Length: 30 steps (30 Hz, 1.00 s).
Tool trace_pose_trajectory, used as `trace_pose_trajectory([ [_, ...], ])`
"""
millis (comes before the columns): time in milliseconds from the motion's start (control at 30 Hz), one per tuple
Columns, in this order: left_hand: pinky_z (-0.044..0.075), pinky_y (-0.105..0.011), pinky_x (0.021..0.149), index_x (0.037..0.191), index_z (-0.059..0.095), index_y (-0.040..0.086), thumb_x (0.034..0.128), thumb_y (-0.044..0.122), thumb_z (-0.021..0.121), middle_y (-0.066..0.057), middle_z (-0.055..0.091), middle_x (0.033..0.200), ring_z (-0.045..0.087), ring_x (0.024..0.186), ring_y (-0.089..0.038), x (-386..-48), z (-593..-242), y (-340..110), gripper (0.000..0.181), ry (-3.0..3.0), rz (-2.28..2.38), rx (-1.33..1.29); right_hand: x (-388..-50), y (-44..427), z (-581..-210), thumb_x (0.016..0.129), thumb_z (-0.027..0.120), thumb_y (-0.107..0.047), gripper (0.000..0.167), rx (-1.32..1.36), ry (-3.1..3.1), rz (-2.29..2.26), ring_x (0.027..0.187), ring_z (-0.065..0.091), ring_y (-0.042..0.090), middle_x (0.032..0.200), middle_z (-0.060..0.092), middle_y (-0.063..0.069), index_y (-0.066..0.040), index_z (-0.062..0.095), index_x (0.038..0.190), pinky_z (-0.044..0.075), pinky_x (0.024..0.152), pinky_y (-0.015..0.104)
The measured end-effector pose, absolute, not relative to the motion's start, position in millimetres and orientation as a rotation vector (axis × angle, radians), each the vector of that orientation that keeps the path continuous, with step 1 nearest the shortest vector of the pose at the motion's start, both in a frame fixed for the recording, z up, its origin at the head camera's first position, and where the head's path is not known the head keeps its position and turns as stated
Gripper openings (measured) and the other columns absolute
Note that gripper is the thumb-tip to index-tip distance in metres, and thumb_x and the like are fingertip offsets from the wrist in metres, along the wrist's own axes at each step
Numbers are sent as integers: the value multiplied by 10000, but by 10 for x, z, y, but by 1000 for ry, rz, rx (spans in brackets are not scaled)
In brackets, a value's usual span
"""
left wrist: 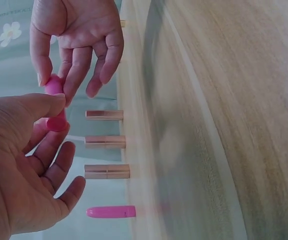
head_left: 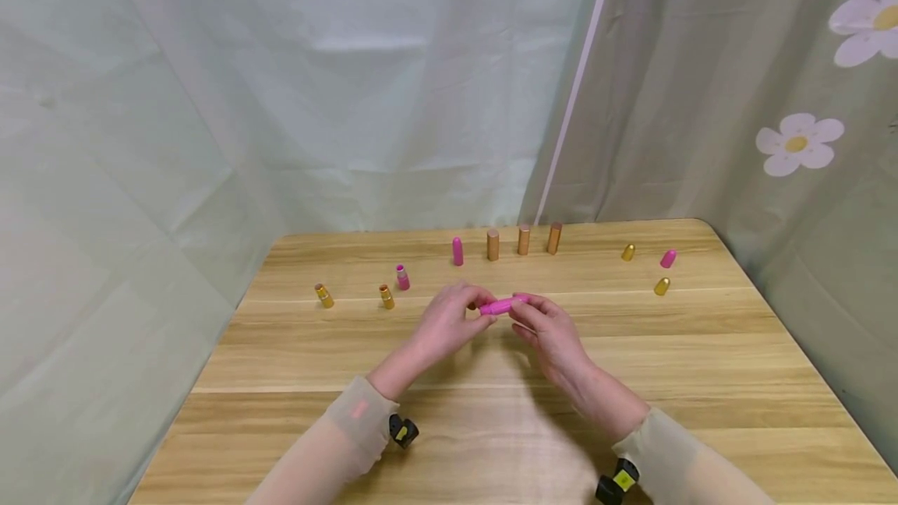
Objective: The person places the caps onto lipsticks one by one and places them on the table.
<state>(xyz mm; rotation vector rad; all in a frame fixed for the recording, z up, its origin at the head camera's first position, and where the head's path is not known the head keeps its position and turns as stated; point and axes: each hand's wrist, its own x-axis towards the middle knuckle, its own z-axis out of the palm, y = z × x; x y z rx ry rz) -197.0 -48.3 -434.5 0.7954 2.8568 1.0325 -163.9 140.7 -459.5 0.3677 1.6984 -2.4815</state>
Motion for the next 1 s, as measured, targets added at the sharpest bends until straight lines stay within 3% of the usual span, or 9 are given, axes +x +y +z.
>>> trace_pose_trajectory([
  [367, 458, -411, 889, 1071, 733, 182, 905, 245, 802, 65, 697, 992, 616, 998, -227, -1974, -4381, -462, 190, 2872, 1018, 759, -1629, 1392, -4571, 973, 718, -177, 464, 285, 1776, -2473, 1131, 615, 177, 1342, 570, 115, 41, 583, 1361, 403, 1113, 507],
  [633, 445, -361, 799, 1015, 738, 218, 908, 314, 799, 114, 679, 925, 595, 911, -210, -2008, -4373, -464, 156, 2902, 991, 778, -1657, 1381, -4508, 955, 742, -217, 384, 155, 2011, -2340, 1163, 567, 219, 1278, 632, 105, -38, 674, 1288, 439, 1061, 474],
  [833, 462, -346, 783, 1094, 714, 193, 919, 280, 782, 89, 708, 959, 614, 929, -209, -2072, -4371, -464, 207, 2915, 962, 775, -1666, 1371, -4485, 988, 697, -214, 377, 86, 2077, -2266, 1229, 550, 227, 1322, 637, 77, -58, 663, 1330, 414, 1058, 439],
  [1000, 512, -341, 818, 1075, 700, 177, 925, 247, 770, 64, 709, 990, 646, 975, -213, -2187, -4358, -527, 180, 2921, 964, 740, -1656, 1418, -4495, 1018, 635, -155, 397, 32, 2121, -2213, 1274, 544, 258, 1337, 635, 142, -79, 602, 1407, 395, 1113, 468],
])
